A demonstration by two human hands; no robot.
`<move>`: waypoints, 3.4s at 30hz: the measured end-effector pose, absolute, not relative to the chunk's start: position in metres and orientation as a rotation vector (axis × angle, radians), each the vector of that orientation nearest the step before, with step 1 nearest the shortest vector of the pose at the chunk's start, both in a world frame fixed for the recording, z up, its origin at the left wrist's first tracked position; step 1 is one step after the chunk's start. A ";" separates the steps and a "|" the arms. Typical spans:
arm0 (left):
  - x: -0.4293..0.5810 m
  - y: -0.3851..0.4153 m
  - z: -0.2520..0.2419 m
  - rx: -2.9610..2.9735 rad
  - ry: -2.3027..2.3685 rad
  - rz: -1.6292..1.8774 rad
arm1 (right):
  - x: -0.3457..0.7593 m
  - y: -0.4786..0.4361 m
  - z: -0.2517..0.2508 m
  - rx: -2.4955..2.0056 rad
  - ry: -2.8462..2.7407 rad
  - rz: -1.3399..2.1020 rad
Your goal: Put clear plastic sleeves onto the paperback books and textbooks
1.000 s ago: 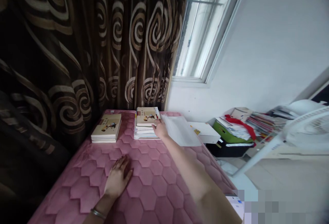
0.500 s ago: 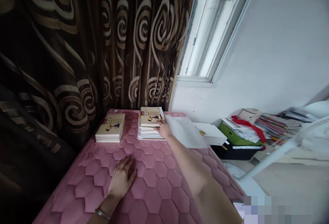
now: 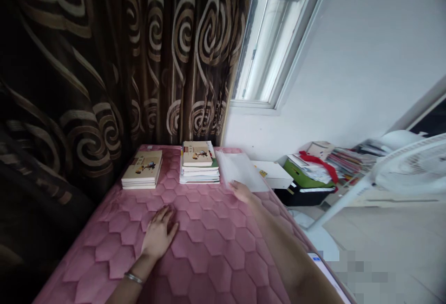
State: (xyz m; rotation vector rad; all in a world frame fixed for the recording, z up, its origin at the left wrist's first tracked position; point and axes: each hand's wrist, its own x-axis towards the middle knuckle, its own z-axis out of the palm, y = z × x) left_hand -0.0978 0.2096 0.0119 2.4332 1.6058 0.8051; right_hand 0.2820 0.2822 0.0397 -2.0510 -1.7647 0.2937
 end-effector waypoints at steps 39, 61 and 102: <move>-0.102 0.210 0.014 2.320 1.564 0.915 | 0.089 0.063 0.038 -1.095 -2.342 -0.210; 0.024 0.083 0.018 2.425 1.084 0.537 | 0.180 0.122 0.020 -1.625 -1.465 0.379; -0.130 0.104 0.078 1.948 2.442 0.648 | 0.149 0.135 0.003 -1.662 -1.506 0.367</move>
